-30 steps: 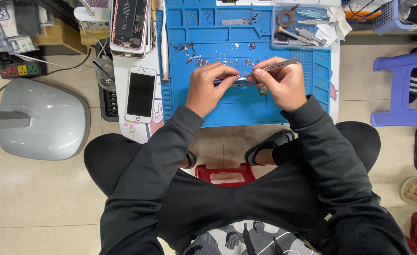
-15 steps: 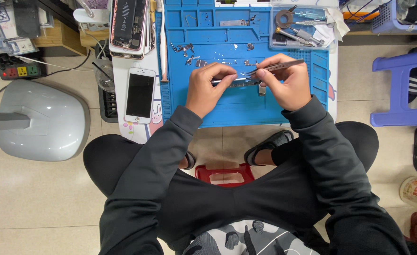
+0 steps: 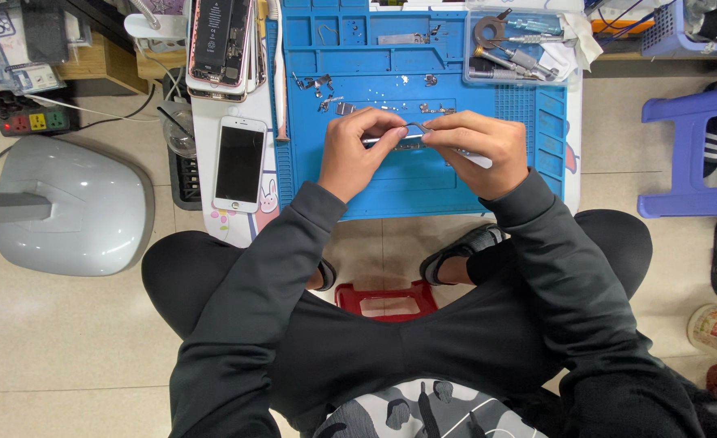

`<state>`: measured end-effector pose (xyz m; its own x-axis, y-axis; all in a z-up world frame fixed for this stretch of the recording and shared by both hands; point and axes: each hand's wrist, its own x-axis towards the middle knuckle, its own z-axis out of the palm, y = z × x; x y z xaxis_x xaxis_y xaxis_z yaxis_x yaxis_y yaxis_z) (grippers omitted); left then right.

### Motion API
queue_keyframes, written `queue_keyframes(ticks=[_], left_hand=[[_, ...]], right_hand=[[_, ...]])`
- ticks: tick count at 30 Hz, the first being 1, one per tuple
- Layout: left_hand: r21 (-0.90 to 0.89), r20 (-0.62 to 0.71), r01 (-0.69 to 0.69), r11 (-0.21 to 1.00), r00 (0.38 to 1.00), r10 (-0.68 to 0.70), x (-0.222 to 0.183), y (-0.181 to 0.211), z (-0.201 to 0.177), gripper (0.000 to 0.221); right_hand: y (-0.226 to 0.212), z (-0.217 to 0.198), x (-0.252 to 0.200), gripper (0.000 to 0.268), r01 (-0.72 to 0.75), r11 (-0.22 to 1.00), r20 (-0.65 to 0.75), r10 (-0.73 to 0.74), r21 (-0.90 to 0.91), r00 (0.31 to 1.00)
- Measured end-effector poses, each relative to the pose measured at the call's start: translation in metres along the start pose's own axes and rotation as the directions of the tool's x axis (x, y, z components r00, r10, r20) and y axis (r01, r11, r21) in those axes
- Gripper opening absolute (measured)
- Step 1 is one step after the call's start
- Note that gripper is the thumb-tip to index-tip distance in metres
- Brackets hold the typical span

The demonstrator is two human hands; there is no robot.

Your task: The person uses a metal prying tool to carefully separate the screen assembly from the smartphone's metal frame. They work along the edges of the device, lifting the screen slightly to disconnect internal components while the phone rests on a blue work mat.

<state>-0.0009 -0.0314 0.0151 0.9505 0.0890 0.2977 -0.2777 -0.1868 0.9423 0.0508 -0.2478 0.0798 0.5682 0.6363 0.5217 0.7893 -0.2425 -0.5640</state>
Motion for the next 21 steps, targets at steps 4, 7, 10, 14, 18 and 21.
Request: queue_keyframes(ticks=[4,7,10,14,18,21], left_hand=[[0.002,-0.001,0.002,1.0,1.0,-0.002,0.0002,0.0022,0.0004,0.006],[-0.004,-0.007,0.007,1.0,1.0,-0.007,0.0003,0.0016,0.0009,0.006],[-0.02,0.008,0.008,1.0,1.0,-0.008,0.0003,0.0014,-0.0004,0.007],[-0.027,0.004,0.005,1.0,1.0,-0.005,0.0002,0.0009,-0.0002,0.007],[-0.057,-0.004,0.009,0.998,1.0,-0.01,0.0012,0.0051,0.0008,0.008],[-0.066,-0.002,0.003,0.998,1.0,-0.003,0.0001,0.0032,-0.0001,0.008]], right_hand=[[0.0007,0.0002,0.0002,0.018,0.01,1.0,-0.003,-0.01,0.005,1.0],[0.0014,0.0011,-0.0006,0.019,0.009,1.0,0.002,-0.009,-0.014,1.0],[-0.0003,0.0011,0.0002,0.019,0.004,1.0,0.021,-0.003,-0.024,1.0],[-0.0017,0.0018,0.0003,0.018,-0.006,1.0,0.013,0.006,-0.011,1.0],[-0.003,0.0002,0.0025,0.017,-0.012,1.0,0.021,0.012,-0.004,1.0],[-0.0002,0.0025,0.0003,0.014,-0.018,1.0,0.014,0.018,-0.022,1.0]])
